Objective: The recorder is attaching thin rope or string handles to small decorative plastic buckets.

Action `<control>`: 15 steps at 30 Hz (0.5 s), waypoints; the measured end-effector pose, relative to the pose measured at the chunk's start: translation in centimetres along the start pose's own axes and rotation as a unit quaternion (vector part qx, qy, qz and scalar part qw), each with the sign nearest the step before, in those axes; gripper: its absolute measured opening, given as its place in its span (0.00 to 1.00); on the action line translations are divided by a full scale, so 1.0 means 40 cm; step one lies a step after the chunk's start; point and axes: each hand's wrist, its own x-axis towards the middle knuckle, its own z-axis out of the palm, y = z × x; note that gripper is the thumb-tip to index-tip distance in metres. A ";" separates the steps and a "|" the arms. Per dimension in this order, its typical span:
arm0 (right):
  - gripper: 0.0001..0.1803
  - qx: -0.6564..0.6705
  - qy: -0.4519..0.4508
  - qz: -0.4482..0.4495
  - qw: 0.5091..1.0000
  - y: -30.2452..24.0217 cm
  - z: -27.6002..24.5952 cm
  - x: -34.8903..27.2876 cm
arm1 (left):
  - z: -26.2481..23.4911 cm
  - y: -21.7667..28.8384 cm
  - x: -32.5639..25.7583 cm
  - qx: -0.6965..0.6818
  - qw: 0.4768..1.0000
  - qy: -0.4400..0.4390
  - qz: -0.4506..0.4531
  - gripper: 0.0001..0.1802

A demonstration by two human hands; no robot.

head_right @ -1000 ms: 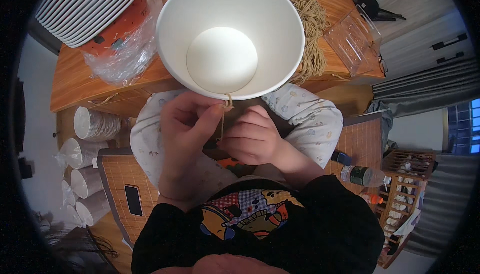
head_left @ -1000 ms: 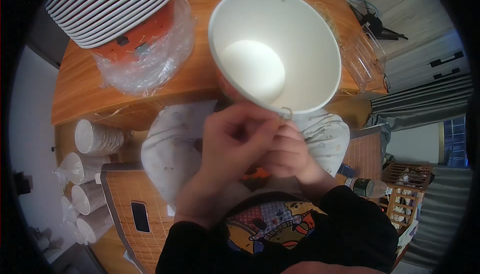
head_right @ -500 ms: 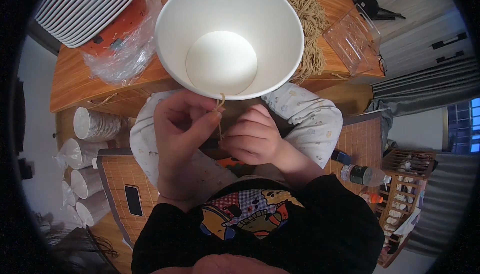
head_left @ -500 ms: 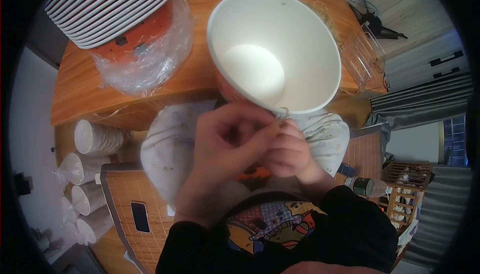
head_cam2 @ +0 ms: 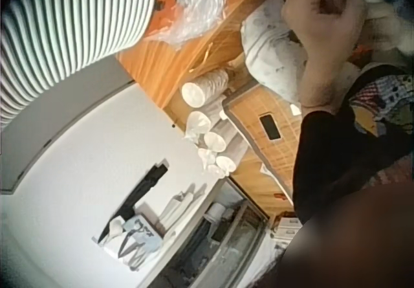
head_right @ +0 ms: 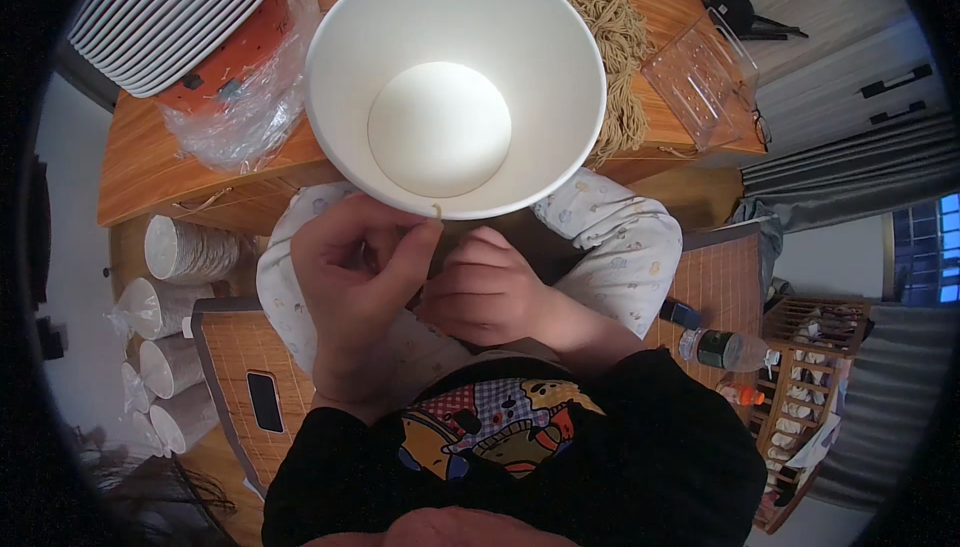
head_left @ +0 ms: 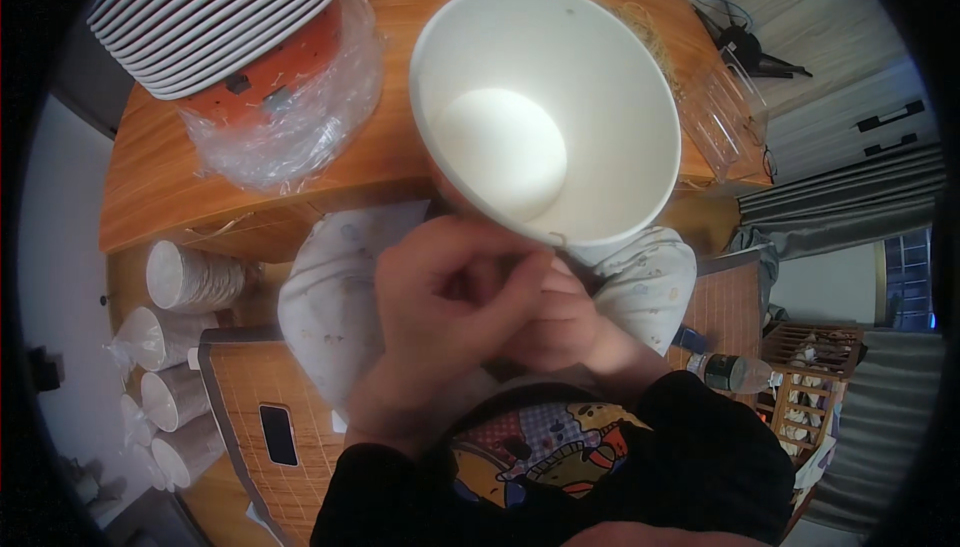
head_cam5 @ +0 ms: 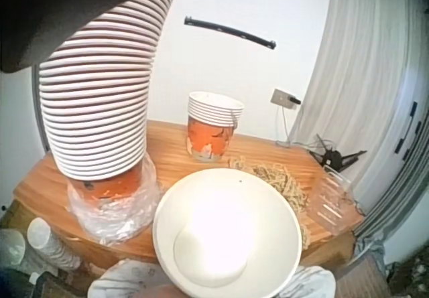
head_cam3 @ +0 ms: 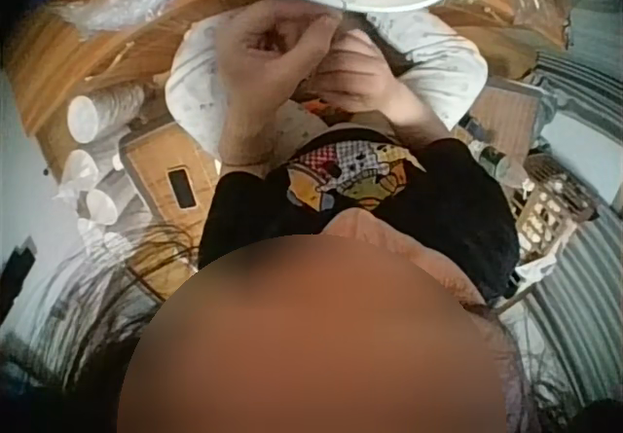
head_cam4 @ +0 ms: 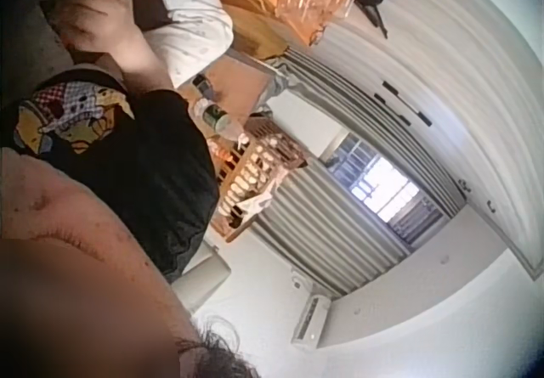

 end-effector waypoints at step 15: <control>0.14 -0.072 -0.003 -0.049 0.996 0.016 -0.017 0.004 | -0.009 0.048 -0.013 0.171 0.983 0.011 0.068 0.09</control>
